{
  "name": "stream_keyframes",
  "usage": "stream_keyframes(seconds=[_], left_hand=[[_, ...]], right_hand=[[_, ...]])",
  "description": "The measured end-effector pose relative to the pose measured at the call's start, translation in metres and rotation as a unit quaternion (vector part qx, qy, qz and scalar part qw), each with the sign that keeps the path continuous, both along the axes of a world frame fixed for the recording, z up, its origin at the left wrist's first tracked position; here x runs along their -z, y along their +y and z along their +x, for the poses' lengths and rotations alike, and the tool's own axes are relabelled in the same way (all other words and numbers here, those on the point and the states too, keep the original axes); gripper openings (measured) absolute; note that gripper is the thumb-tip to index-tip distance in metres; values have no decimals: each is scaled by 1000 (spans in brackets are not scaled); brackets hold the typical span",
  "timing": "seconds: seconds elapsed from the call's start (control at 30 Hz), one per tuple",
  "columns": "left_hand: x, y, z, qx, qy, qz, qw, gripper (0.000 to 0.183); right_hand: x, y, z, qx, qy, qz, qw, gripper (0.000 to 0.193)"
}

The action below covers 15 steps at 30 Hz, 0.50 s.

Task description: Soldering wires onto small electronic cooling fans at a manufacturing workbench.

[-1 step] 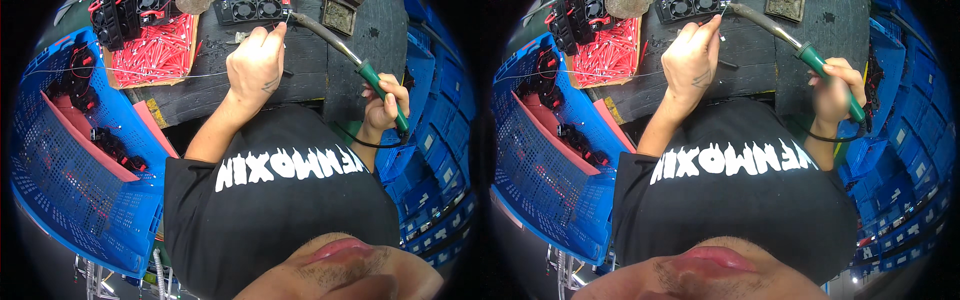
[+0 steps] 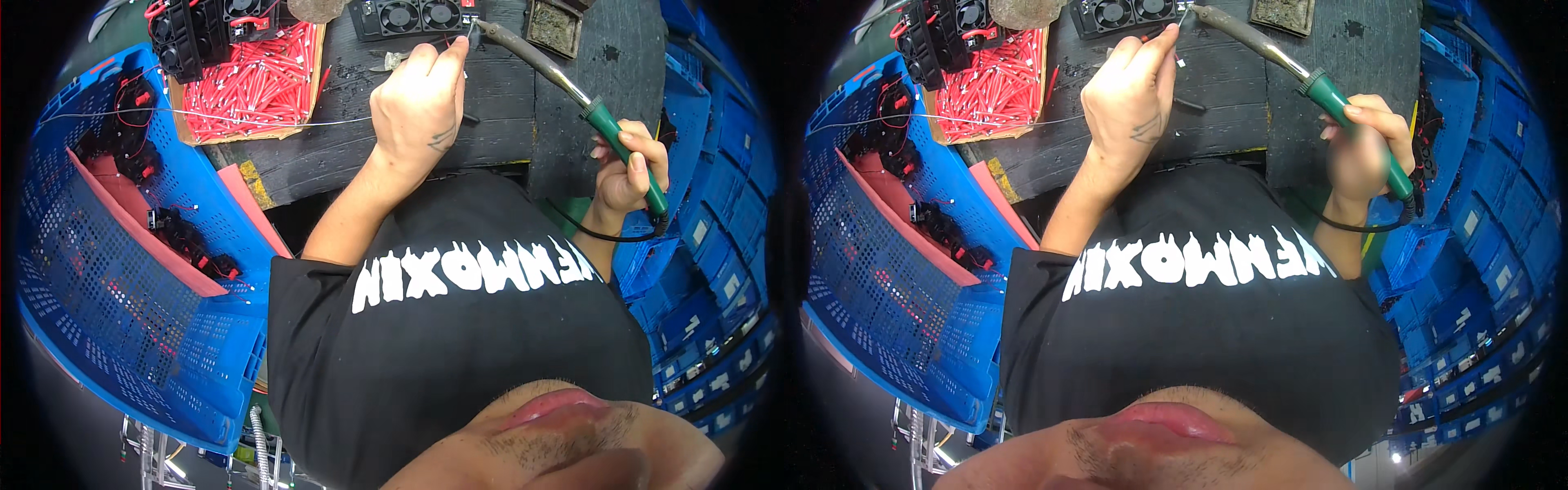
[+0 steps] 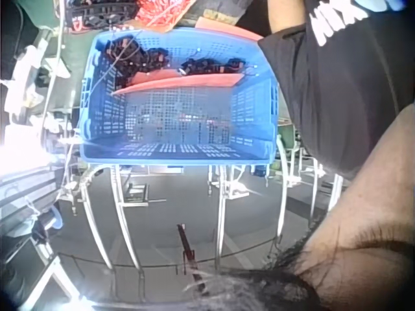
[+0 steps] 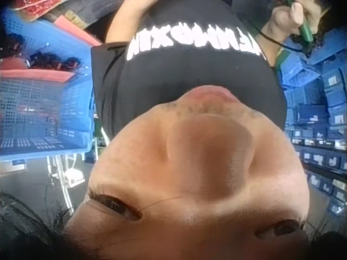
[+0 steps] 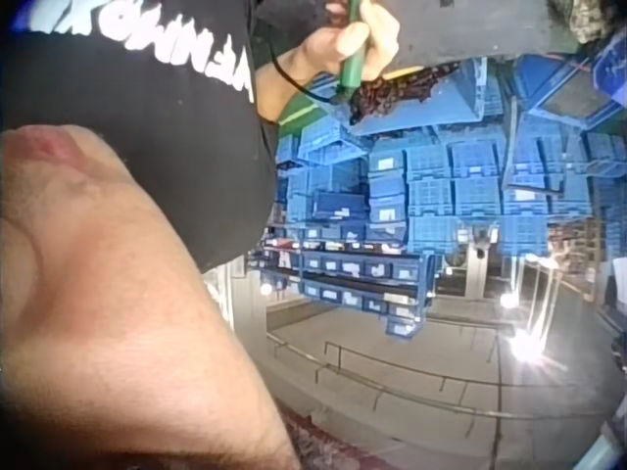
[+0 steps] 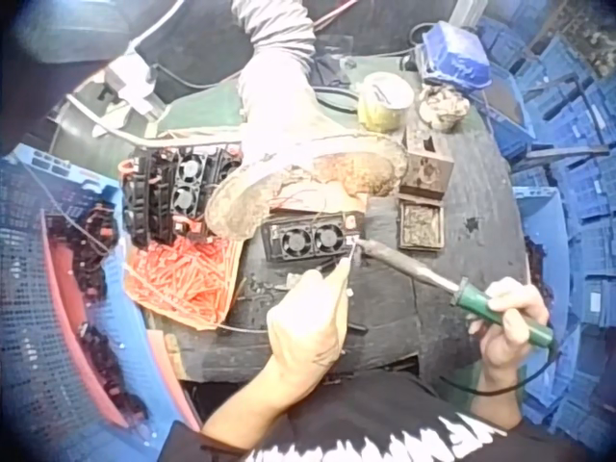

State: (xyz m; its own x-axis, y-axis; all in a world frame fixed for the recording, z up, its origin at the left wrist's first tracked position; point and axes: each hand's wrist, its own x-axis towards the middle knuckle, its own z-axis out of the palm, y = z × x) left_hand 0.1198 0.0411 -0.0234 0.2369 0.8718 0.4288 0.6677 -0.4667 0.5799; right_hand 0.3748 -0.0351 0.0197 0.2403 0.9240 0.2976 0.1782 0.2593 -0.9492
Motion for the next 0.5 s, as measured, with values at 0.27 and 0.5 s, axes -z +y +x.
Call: stream_keyframes(seconds=[0.27, 0.5], left_hand=[[0, -3, -5, -17, -11, 4, 1000, 29], [-17, -14, -42, -31, -68, -124, 989, 27]], right_hand=[[3, -1, 0, 8, -9, -7, 1000, 29], [9, -6, 3, 22, 43, -5, 999, 30]])
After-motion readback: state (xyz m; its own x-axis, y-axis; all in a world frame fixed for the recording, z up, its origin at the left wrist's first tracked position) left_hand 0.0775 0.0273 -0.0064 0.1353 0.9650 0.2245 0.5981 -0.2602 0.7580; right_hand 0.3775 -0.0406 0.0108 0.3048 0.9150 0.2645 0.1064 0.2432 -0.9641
